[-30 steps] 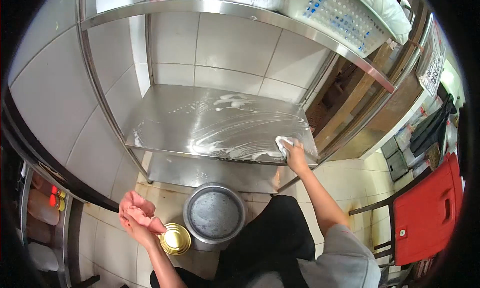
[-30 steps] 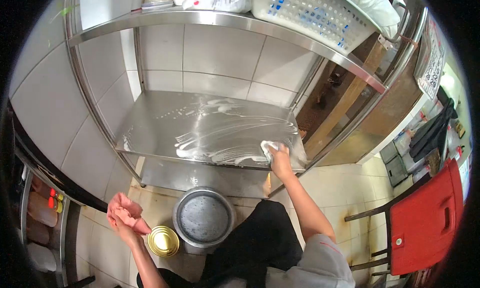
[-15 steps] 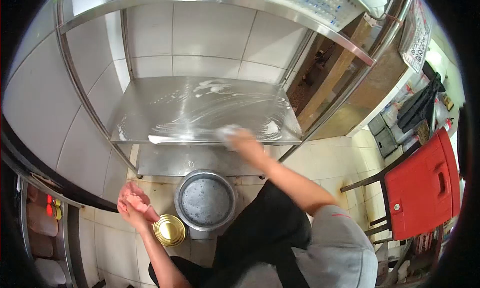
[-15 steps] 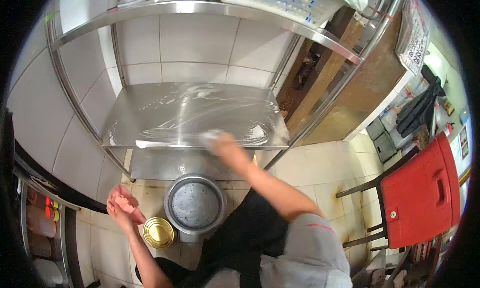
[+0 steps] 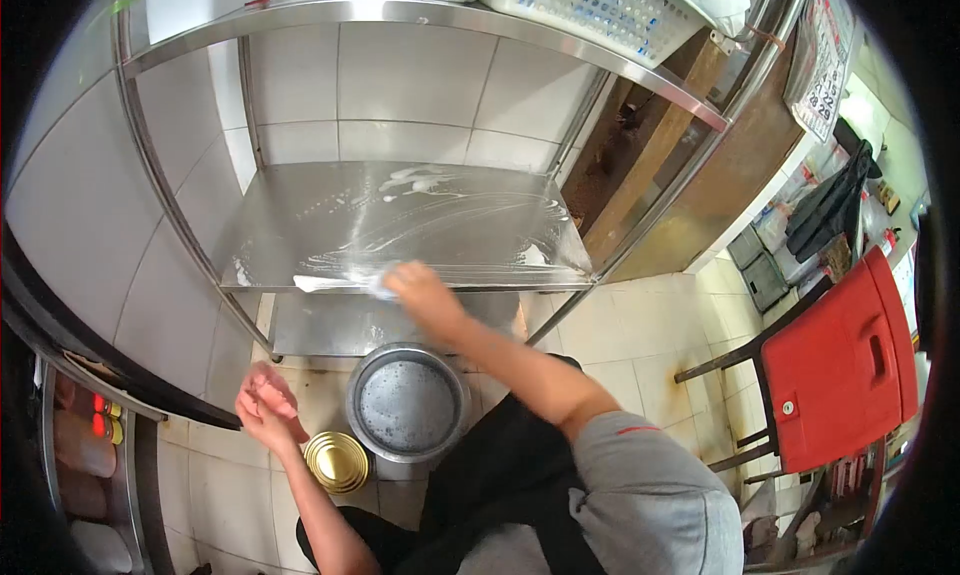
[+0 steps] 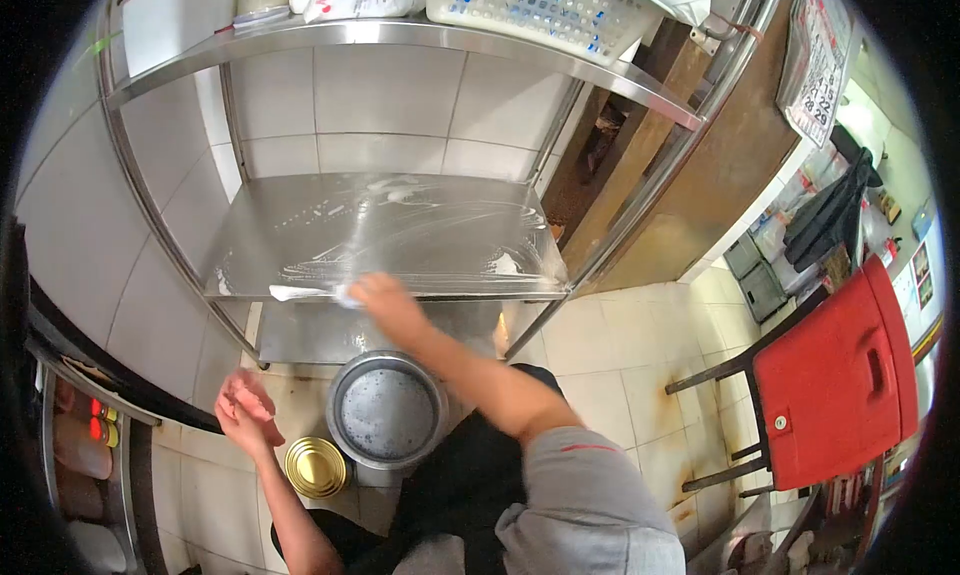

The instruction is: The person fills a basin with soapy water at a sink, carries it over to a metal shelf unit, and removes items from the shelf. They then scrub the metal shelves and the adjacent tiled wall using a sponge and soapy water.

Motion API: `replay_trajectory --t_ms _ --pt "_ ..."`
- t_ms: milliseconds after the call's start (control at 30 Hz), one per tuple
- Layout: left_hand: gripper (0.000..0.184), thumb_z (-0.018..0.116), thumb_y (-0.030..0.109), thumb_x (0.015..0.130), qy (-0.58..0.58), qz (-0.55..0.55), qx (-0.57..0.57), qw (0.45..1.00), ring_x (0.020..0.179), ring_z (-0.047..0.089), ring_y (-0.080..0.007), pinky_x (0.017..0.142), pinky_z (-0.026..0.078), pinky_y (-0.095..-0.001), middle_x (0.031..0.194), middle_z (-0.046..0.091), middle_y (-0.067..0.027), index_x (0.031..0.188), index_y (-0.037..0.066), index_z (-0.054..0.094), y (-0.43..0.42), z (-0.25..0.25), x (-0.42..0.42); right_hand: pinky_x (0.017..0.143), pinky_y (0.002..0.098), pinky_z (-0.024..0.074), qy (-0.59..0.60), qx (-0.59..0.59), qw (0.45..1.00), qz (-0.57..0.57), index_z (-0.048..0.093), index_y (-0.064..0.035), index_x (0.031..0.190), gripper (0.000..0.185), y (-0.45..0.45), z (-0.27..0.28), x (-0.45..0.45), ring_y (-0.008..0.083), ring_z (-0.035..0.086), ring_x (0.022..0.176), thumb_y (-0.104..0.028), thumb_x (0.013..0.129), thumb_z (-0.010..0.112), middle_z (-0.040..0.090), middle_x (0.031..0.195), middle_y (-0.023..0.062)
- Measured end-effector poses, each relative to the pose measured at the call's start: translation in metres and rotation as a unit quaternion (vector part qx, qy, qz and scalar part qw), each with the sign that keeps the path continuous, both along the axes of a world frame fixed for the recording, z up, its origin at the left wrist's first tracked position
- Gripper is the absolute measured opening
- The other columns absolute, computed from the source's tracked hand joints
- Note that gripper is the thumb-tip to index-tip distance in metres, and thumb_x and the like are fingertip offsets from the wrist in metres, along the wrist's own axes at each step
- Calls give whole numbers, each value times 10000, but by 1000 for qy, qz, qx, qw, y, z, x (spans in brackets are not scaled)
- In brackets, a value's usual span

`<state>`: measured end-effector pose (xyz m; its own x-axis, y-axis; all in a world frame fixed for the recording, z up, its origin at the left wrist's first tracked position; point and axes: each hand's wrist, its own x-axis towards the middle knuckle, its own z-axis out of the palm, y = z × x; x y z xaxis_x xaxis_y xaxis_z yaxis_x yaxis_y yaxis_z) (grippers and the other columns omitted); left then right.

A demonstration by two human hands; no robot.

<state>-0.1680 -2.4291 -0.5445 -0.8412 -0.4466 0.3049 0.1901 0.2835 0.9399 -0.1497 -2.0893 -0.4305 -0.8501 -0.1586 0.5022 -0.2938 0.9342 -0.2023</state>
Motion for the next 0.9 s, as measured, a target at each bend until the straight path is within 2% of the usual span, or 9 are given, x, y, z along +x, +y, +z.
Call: replay_trajectory --t_ms 33,67,133,167,333,400,633,733,900 --pt "278 498 116 893 -1 10 -15 1000 955 551 -245 874 417 -328 1044 581 -167 1129 -30 499 -8 -6 -4 867 418 422 8 -3 1000 0 572 -90 1038 258 34 1 23 326 516 1001 -47 791 510 560 1035 158" --pt "295 500 126 894 -5 21 -30 999 961 549 -257 879 414 -333 1058 578 -171 1141 -35 492 -13 -10 -3 857 411 426 5 70 992 -109 577 -71 992 217 86 -24 44 314 530 971 -43 787 511 566 979 149" --pt "289 497 77 868 -19 20 -7 1000 949 551 -255 878 416 -332 1051 578 -170 1133 -42 495 -19 -4 -3 781 407 417 4 11 985 -173 588 -89 936 156 182 -12 120 295 545 913 -80 791 531 583 896 119" --pt "287 498 70 866 -19 12 6 1000 945 551 -253 878 416 -331 1046 579 -169 1131 -42 496 -23 -5 -5 744 395 394 17 166 949 -267 581 -117 906 148 228 -11 152 262 549 895 -121 759 579 584 881 86" --pt "300 485 74 861 -2 8 -1 1000 969 559 -260 886 416 -331 1060 587 -172 1136 -45 502 -11 2 -12 839 401 365 9 202 964 -174 553 -118 921 263 163 -4 108 253 531 933 -93 678 651 552 898 66" --pt "290 501 88 856 -8 6 -32 999 997 562 -273 890 417 -334 1080 585 -189 1118 -33 525 1 3 -11 861 399 372 -30 114 987 -113 552 -101 933 323 97 21 74 271 518 968 -48 638 672 551 961 71" --pt "244 534 170 893 -11 25 81 996 883 584 -225 818 448 -323 963 626 -140 1044 -20 566 -1 17 -9 801 415 403 -41 89 954 -283 617 -102 930 318 164 27 143 308 537 970 -114 634 732 584 963 95" --pt "218 533 145 881 4 40 104 994 869 589 -203 807 454 -313 948 633 -119 1028 -8 582 -9 9 -13 784 428 419 32 136 965 -220 627 -92 953 311 159 -20 100 325 542 925 -145 660 717 590 924 129" --pt "177 531 117 867 63 14 159 985 830 590 -188 778 457 -309 890 632 -104 985 3 599 10 31 -11 870 433 424 34 16 998 -59 625 -100 1002 327 -55 12 -26 331 536 971 -240 715 699 589 1019 137"
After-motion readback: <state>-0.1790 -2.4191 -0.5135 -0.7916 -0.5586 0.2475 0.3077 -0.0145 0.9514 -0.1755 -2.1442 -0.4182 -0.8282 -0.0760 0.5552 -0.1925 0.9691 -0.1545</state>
